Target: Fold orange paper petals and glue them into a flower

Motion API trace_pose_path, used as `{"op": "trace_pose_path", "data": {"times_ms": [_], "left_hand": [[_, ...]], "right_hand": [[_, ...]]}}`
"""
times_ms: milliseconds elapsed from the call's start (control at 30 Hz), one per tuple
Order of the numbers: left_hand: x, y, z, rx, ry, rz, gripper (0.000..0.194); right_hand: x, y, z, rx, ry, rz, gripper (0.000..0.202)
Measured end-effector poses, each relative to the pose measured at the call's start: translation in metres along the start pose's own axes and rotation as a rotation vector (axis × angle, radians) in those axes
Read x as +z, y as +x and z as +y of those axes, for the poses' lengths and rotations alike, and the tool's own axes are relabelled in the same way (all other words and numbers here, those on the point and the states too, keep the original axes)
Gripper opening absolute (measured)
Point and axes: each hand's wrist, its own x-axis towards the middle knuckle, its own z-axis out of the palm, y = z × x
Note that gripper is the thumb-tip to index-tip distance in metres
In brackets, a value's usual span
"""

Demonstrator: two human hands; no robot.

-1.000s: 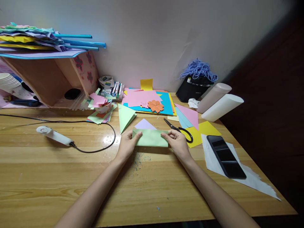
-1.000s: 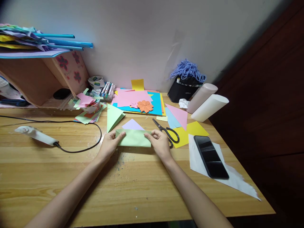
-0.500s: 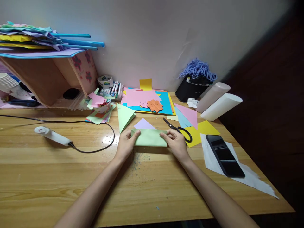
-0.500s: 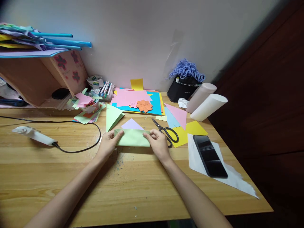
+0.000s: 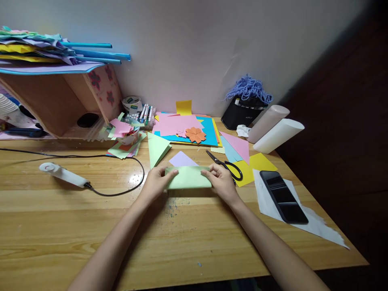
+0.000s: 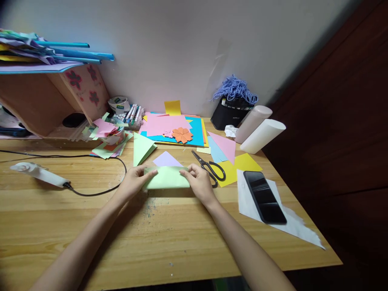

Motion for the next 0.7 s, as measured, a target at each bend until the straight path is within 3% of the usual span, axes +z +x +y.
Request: {"op": "trace_pose_path", "data": {"times_ms": [300, 700], "left_hand": [[-0.01, -0.004, 0.01, 0.162, 0.277, -0.168, 0.028], [0.0, -0.009, 0.011, 0.213, 0.325, -0.109, 0.027]], "right_hand": [[0.002, -0.005, -0.006, -0.003, -0.002, -0.109, 0.027], [-0.002, 0.004, 0.0, 0.158, 0.168, -0.074, 0.035]]}}
